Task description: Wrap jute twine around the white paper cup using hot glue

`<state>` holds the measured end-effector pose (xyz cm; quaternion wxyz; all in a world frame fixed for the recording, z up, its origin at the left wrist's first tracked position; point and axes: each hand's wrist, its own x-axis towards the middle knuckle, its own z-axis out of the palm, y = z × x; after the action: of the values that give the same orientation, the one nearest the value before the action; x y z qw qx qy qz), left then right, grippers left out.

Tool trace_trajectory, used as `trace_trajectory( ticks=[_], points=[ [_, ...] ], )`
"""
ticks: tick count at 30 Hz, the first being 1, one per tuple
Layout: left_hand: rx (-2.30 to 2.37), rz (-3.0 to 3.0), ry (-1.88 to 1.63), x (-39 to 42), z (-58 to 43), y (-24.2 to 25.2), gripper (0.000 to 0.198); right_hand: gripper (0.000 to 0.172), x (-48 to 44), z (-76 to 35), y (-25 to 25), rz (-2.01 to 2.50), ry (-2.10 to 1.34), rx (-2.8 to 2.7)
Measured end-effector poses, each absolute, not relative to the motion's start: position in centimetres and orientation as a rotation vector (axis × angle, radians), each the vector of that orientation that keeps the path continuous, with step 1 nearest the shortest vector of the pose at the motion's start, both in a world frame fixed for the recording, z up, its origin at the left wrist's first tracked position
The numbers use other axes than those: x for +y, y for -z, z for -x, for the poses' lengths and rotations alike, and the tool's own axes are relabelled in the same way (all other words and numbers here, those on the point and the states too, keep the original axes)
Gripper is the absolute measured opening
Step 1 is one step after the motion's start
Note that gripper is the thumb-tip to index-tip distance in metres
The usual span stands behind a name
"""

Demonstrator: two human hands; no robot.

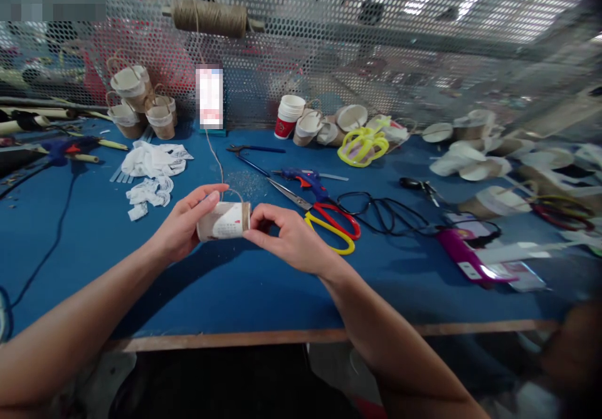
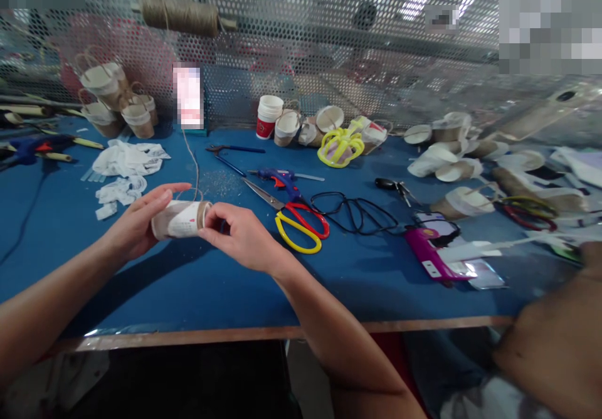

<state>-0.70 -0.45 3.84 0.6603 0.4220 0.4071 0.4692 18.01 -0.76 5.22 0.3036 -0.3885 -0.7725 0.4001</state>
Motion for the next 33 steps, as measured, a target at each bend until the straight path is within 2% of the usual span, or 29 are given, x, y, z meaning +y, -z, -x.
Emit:
trace_trajectory(
  ticks=[3, 10, 17, 23, 33],
  points=[
    [0.903, -0.991, -1.053, -0.4, 0.7, -3.8, 0.037, 0.013, -0.6, -18.2, -5.4, 1.026, -1.019, -2.123],
    [1.033, -1.372, -1.154, -1.2, 0.4, -3.2, 0.031, 0.019, 0.0, -18.6, -5.5, 1.116, -1.332, -1.856],
    [1.074, -1.642, -1.204, -1.7, 0.3, -3.1, 0.026, 0.012, 0.4, -18.6, -5.0, 1.113, -1.397, -1.643],
    [1.052, -1.803, -1.165, -1.8, 0.3, -3.0, 0.030, 0.024, 0.4, -18.4, -4.7, 1.096, -1.406, -1.580],
    [1.047, -1.947, -1.081, -1.6, 0.8, -3.0, 0.042, 0.020, 0.0, -18.6, -5.1, 1.192, -1.321, -1.779]
  ],
)
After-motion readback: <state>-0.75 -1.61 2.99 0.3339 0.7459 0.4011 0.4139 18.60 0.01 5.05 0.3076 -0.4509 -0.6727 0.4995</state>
